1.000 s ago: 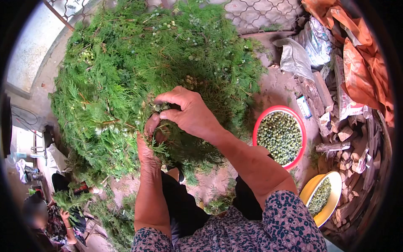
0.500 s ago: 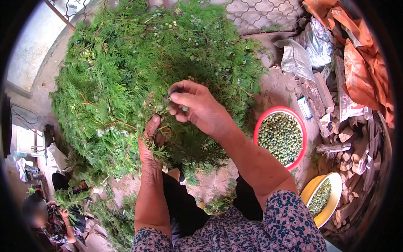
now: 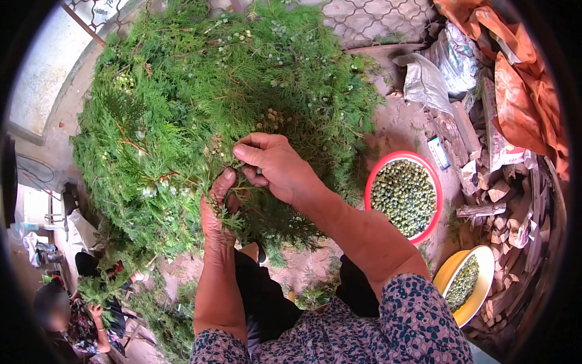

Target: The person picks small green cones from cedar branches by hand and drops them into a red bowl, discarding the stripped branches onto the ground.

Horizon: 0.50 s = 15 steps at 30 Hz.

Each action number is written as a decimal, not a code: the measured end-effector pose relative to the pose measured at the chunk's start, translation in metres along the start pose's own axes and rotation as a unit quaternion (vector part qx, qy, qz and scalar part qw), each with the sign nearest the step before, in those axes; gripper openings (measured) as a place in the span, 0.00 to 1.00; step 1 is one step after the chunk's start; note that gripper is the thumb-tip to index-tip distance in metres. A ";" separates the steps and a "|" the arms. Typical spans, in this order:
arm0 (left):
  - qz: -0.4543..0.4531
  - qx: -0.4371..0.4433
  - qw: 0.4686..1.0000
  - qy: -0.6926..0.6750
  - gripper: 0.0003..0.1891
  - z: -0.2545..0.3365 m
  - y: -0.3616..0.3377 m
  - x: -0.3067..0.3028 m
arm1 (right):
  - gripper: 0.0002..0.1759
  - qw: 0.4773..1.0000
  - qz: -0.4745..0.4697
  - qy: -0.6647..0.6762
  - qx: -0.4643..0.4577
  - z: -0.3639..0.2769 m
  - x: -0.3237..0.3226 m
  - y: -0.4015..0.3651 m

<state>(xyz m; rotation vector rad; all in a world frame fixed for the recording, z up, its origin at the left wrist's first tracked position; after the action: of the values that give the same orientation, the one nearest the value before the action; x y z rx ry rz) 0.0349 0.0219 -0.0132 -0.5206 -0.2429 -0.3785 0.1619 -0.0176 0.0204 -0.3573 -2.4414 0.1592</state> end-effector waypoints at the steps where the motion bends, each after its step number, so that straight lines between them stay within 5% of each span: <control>1: -0.020 0.004 1.000 -0.024 0.22 -0.005 0.004 0.000 | 0.09 0.998 0.006 0.054 0.015 0.004 -0.001 -0.001; 6: 0.005 0.012 0.999 -0.044 0.24 -0.012 -0.004 -0.016 | 0.10 0.986 0.108 -0.003 -0.128 -0.025 -0.037 0.000; 15: 0.001 0.045 0.989 -0.138 0.15 -0.017 -0.049 -0.019 | 0.17 0.953 0.283 0.040 -0.104 -0.055 -0.156 -0.083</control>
<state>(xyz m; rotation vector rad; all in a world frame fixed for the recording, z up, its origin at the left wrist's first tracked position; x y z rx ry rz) -0.0003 -0.0205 -0.0128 -0.4834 -0.5237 -0.2916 0.2949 -0.1411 -0.0133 -1.1312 -2.2165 0.1278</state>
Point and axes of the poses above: each hand's wrist, its own y-axis towards the middle knuckle, its own x-axis out of the palm, z = x × y, the point moved 5 cm from there along y, towards the middle knuckle, and after that the axes turned 1 degree about x, right-handed, at the moved point
